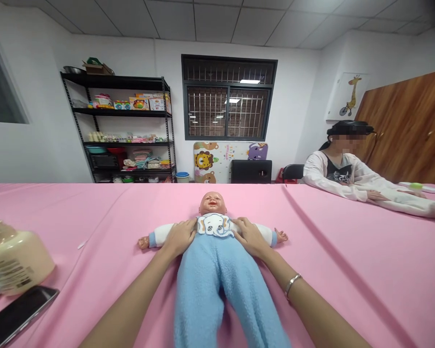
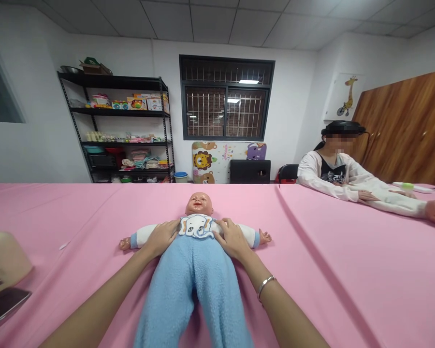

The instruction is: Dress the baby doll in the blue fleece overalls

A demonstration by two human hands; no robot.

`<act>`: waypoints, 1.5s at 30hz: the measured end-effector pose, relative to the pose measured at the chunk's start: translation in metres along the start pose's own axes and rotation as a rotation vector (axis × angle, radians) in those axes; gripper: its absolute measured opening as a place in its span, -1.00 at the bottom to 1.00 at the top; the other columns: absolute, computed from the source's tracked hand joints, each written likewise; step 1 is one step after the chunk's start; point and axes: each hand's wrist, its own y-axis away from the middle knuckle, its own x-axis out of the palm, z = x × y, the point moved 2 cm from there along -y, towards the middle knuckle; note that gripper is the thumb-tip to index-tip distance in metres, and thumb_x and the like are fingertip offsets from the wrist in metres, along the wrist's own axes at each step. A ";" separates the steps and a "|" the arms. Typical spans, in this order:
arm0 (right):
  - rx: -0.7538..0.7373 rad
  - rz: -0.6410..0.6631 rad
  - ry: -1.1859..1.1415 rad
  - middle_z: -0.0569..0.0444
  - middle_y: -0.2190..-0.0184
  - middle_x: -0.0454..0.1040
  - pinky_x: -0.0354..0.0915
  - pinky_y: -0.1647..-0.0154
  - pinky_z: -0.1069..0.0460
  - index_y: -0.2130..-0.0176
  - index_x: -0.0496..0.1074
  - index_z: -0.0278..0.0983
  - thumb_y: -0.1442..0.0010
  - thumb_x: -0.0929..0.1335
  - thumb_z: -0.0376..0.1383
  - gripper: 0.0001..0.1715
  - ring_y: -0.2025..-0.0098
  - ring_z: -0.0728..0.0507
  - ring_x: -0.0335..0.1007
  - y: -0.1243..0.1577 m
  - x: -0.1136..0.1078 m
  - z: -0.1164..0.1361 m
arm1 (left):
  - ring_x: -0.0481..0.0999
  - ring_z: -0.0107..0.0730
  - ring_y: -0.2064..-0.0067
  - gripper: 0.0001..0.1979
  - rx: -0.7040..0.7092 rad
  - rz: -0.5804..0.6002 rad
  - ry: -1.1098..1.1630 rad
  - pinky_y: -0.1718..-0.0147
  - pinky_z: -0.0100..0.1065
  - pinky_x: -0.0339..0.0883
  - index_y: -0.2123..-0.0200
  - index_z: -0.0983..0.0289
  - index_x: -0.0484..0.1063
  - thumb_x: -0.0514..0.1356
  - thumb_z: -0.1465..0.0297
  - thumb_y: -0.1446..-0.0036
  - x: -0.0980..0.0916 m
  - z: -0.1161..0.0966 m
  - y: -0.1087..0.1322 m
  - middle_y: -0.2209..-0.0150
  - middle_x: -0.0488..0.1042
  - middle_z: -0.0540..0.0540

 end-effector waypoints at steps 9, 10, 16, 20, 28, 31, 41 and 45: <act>-0.043 0.115 0.107 -0.04 -0.17 0.12 0.12 -0.05 -0.11 -0.13 0.18 -0.26 -0.30 0.00 -0.10 -0.45 -0.06 -0.20 0.17 -0.005 0.001 0.004 | 0.40 -0.17 0.18 -0.66 0.019 0.006 0.072 0.21 -0.28 0.19 0.02 0.18 0.29 -0.03 0.37 -0.13 0.000 -0.002 -0.001 0.14 0.44 0.10; -0.028 0.113 0.127 -0.06 -0.17 0.11 0.12 -0.04 -0.10 -0.14 0.17 -0.28 -0.31 0.00 -0.10 -0.45 -0.05 -0.20 0.17 -0.005 0.001 0.005 | 0.40 -0.17 0.20 -0.66 0.012 -0.003 0.062 0.23 -0.27 0.19 0.02 0.18 0.29 -0.03 0.37 -0.14 0.000 -0.001 -0.001 0.17 0.46 0.10; 0.087 0.076 0.261 -0.12 -0.19 0.05 0.16 0.07 -0.12 -0.12 0.16 -0.37 -0.29 0.05 -0.13 -0.46 0.01 -0.27 0.20 -0.003 -0.001 0.010 | 0.40 -0.18 0.15 -0.70 -0.034 -0.040 0.021 0.20 -0.26 0.18 0.07 0.24 0.32 -0.05 0.36 -0.16 0.000 0.001 0.000 0.18 0.46 0.13; 0.135 0.096 0.203 -0.15 -0.03 0.27 0.13 0.08 -0.12 0.05 0.36 -0.37 -0.28 0.06 -0.09 -0.46 0.07 -0.27 0.22 -0.002 -0.002 0.007 | 0.41 -0.18 0.19 -0.73 -0.077 -0.047 -0.030 0.22 -0.26 0.19 0.19 0.26 0.37 -0.06 0.31 -0.20 0.001 0.001 0.004 0.24 0.47 0.14; 0.184 -0.019 0.245 -0.09 0.06 0.37 0.04 0.01 -0.11 0.02 0.33 -0.29 -0.27 0.10 -0.05 -0.50 0.01 -0.23 0.21 0.011 -0.003 -0.020 | 0.24 -0.20 -0.08 -0.61 0.048 -0.326 0.139 -0.04 -0.20 0.06 -0.09 0.29 0.19 -0.04 0.32 -0.21 -0.011 -0.009 0.010 -0.06 0.31 0.17; 0.249 -0.011 0.362 -0.09 0.16 0.42 0.04 0.05 -0.15 0.09 0.37 -0.27 -0.25 0.14 -0.06 -0.55 0.07 -0.27 0.24 0.016 -0.005 -0.036 | 0.28 -0.28 -0.06 -0.65 0.184 -0.216 0.264 -0.04 -0.25 0.07 -0.02 0.19 0.28 -0.10 0.26 -0.25 -0.013 -0.014 0.011 -0.02 0.36 0.05; 0.280 -0.378 -0.006 -0.11 0.26 0.39 0.16 0.18 -0.06 0.24 0.34 -0.34 -0.19 0.17 -0.12 -0.64 0.20 -0.21 0.27 0.016 -0.027 -0.026 | 0.37 -0.15 0.06 -0.69 -0.170 -0.278 0.002 0.05 -0.17 0.11 0.09 0.30 0.34 -0.07 0.35 -0.19 -0.001 0.013 0.011 0.10 0.45 0.18; 0.187 0.143 -0.496 0.13 0.58 0.22 0.03 0.49 0.06 0.51 0.22 -0.30 -0.12 0.19 0.07 -0.50 0.51 -0.03 0.10 0.013 -0.022 -0.001 | 0.39 -0.16 0.09 -0.71 -0.197 -0.289 0.010 0.09 -0.19 0.13 0.10 0.28 0.34 -0.07 0.38 -0.17 0.000 0.013 0.011 0.15 0.47 0.15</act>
